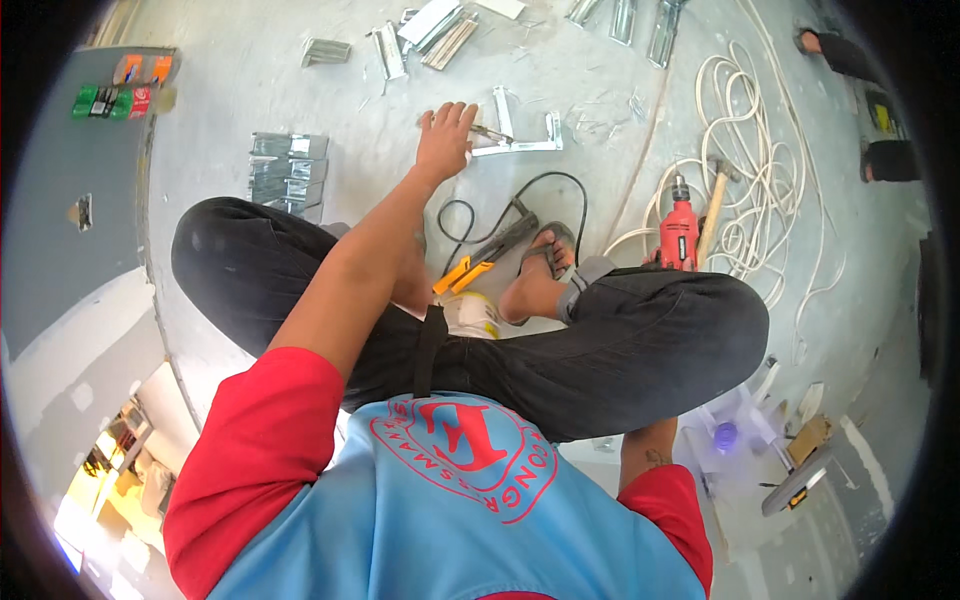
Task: Assembling and fastening small metal framing components using tools.
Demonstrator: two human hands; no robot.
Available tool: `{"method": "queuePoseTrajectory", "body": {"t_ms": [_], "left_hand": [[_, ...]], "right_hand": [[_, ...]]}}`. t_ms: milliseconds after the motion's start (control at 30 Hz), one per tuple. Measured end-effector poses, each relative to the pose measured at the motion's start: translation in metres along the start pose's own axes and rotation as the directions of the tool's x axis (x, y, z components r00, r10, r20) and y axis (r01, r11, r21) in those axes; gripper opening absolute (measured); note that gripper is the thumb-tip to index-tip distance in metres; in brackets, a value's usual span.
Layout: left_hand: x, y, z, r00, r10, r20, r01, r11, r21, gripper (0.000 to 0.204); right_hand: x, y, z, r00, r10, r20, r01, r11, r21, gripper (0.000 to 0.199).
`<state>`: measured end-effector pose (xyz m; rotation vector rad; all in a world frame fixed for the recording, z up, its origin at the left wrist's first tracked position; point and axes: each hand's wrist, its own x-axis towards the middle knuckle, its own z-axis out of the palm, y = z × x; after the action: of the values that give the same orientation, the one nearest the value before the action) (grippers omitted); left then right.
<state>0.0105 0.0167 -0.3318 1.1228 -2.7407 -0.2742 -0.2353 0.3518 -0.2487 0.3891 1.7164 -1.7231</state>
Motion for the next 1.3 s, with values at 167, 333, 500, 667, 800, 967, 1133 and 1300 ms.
{"method": "queuePoseTrajectory", "body": {"t_ms": [167,333,500,667,800,967,1133,1300], "left_hand": [[0.030,-0.012,0.006,0.961,0.095,0.260,-0.105,0.994,0.026,0.034],[0.027,-0.015,0.009,0.936,0.107,0.337,-0.104,0.994,-0.026,0.012],[0.006,-0.004,0.007,0.970,-0.097,0.221,0.113,0.992,-0.059,0.014],[0.002,-0.003,0.013,0.956,-0.148,0.252,0.165,0.985,-0.048,0.015],[-0.004,0.005,0.010,0.934,-0.290,0.207,0.313,0.946,-0.089,0.027],[-0.041,0.056,-0.013,0.994,-0.107,-0.011,0.105,0.990,-0.094,0.038],[-0.128,0.097,0.028,0.753,-0.095,0.651,0.243,0.960,-0.140,0.042],[-0.179,0.098,0.053,0.806,-0.078,0.587,0.219,0.960,-0.173,0.045]], "right_hand": [[-0.004,0.054,-0.011,0.986,0.110,-0.128,-0.127,0.984,-0.126,0.053],[0.013,0.056,-0.018,0.976,0.117,-0.185,-0.156,0.963,-0.218,0.054],[0.019,0.056,-0.028,0.970,0.120,-0.213,-0.181,0.939,-0.293,0.055],[0.027,0.040,-0.036,0.969,0.117,-0.219,-0.200,0.891,-0.408,0.056],[0.035,0.028,-0.049,0.964,0.139,-0.225,-0.243,0.800,-0.549,0.057],[0.070,-0.049,-0.040,0.942,0.129,-0.311,-0.331,0.180,-0.926,0.058],[0.143,-0.064,0.047,0.847,-0.382,0.369,0.377,-0.059,-0.924,0.043],[0.244,-0.041,0.143,0.679,-0.460,0.572,0.667,0.060,-0.743,0.025]]}}
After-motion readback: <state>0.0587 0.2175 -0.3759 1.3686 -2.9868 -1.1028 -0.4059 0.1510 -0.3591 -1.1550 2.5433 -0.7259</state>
